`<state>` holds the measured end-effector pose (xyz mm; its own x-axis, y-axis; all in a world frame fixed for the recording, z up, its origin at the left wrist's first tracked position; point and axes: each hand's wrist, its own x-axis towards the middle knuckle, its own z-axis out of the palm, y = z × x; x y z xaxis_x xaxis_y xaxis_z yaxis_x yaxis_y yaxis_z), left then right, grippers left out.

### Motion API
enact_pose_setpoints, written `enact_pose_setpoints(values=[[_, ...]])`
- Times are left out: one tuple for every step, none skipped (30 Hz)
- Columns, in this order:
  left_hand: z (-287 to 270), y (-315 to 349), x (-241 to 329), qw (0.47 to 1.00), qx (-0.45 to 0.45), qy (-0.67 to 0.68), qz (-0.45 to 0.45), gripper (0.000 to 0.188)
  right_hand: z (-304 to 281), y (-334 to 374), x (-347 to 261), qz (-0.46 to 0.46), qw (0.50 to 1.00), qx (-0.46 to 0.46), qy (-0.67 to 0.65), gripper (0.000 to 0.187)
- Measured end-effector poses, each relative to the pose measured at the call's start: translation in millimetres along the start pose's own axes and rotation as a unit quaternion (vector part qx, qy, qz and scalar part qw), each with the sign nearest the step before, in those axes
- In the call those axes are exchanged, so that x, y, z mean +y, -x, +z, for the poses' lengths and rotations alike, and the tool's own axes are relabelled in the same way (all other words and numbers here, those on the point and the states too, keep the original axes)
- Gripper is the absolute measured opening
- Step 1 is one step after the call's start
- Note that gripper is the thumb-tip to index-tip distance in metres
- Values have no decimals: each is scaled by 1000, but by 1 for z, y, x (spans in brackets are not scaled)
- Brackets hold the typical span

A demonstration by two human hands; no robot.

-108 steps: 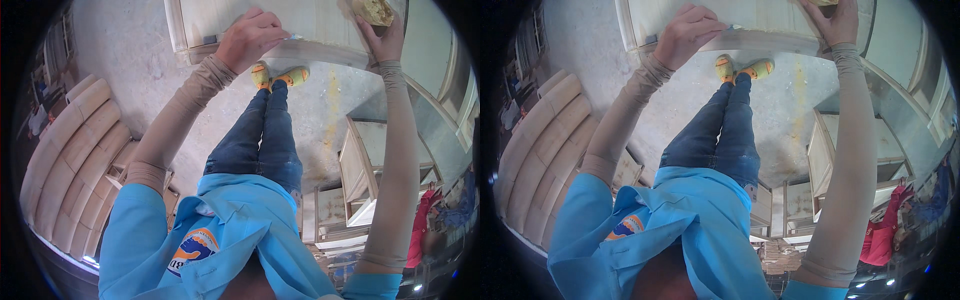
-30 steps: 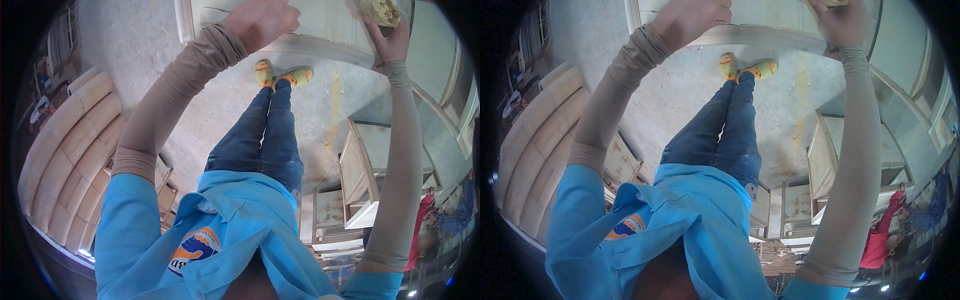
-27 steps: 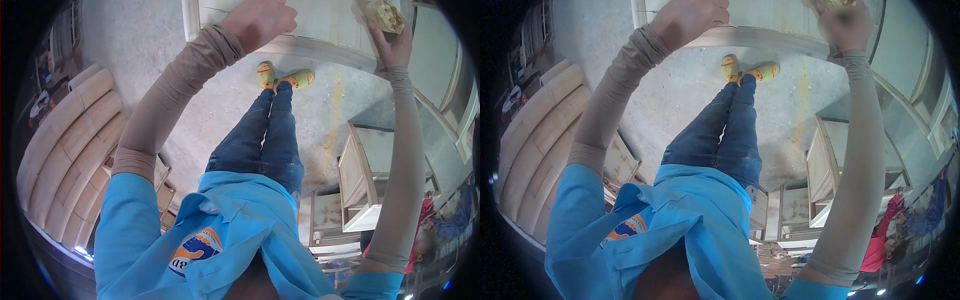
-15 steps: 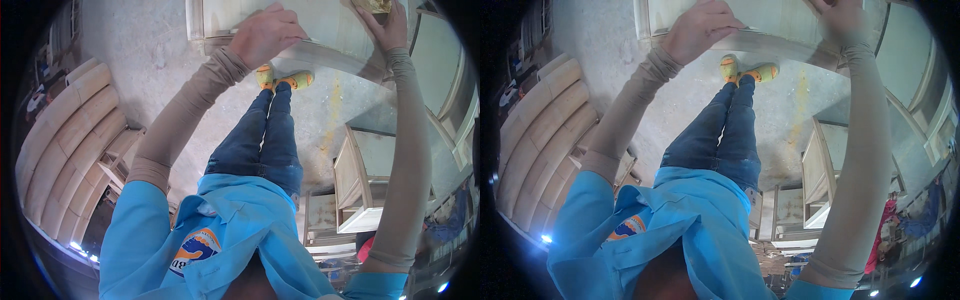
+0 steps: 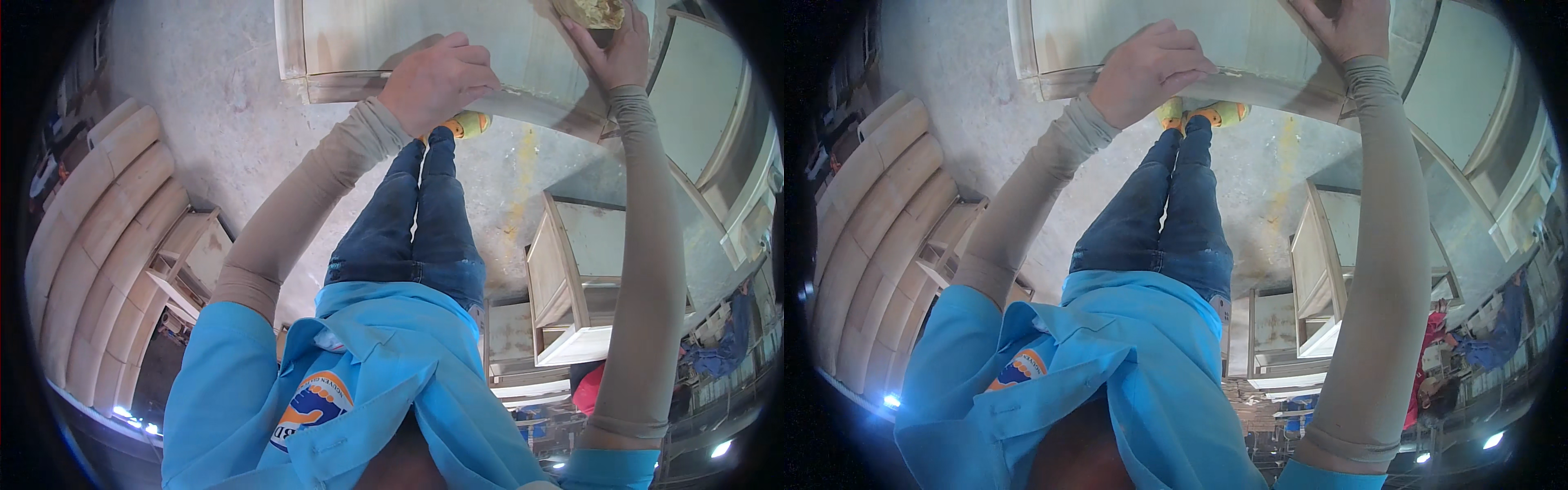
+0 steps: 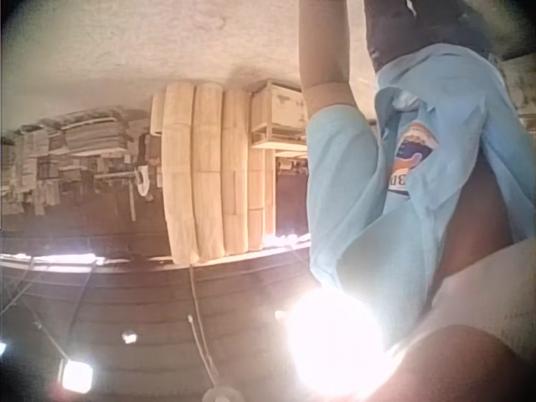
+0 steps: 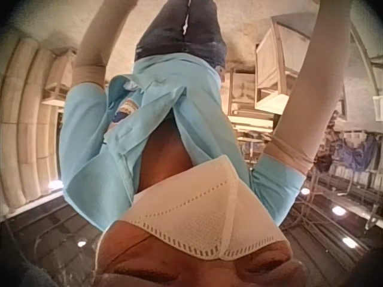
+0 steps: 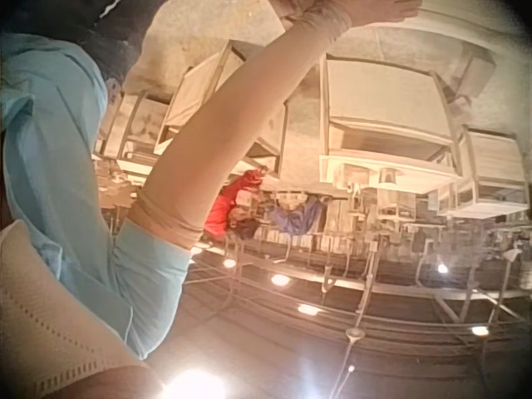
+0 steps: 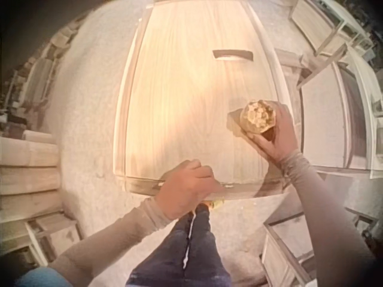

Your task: The person uses a putty knife to apply a yellowish filler substance into the seams of a wooden furniture frame. They repeatedly scoop the filler from a small container held in the left hand and smooth it into the joints with the tool in the right hand.

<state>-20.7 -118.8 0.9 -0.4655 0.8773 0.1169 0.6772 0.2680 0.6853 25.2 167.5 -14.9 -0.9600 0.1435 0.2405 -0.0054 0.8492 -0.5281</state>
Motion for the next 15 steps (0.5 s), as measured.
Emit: enact_pose_setpoints(values=[[1, 1, 0, 1000, 6, -8, -7, 13, 1, 0, 0, -2, 1000, 2, 5, 74], [2, 1, 1, 1000, 13, -15, -13, 13, 0, 0, 0, -4, 1000, 4, 12, 74], [3, 1, 1, 999, 19, -22, -19, 13, 0, 0, 0, -7, 1000, 6, 18, 75], [2, 2, 3, 1000, 11, -14, -25, 13, -1, -1, 0, -7, 1000, 0, 20, 75], [-1, 2, 6, 999, 4, -7, -32, 13, 0, -3, 0, -8, 1000, -6, 21, 75], [-3, 2, 9, 999, -3, 0, -39, 14, 0, -4, 0, -9, 1000, -12, 23, 75], [-3, 2, 12, 999, 3, 13, -47, 14, -1, -4, 1, -4, 1000, -10, 26, 75], [-3, 2, 13, 998, 10, 25, -54, 15, -1, -4, 0, 1, 1000, -8, 29, 76], [-3, 3, 14, 997, 16, 37, -61, 15, -1, -4, -1, 6, 999, -5, 32, 76], [-2, 5, 13, 996, 28, 39, -70, 15, -1, -3, 0, 6, 999, -3, 31, 76], [1, 9, 13, 995, 41, 44, -78, 16, 0, -2, 0, 5, 999, -2, 31, 76], [4, 13, 13, 994, 54, 48, -86, 17, -1, -2, 1, 4, 999, -1, 32, 76], [6, 15, 14, 991, 61, 58, -100, 17, -3, -3, 1, 2, 999, -5, 33, 76], [7, 19, 17, 989, 67, 68, -114, 17, -3, -4, -1, 1, 999, -8, 33, 76], [10, 22, 20, 986, 74, 77, -130, 18, -4, -6, -2, 0, 999, -12, 32, 76]])
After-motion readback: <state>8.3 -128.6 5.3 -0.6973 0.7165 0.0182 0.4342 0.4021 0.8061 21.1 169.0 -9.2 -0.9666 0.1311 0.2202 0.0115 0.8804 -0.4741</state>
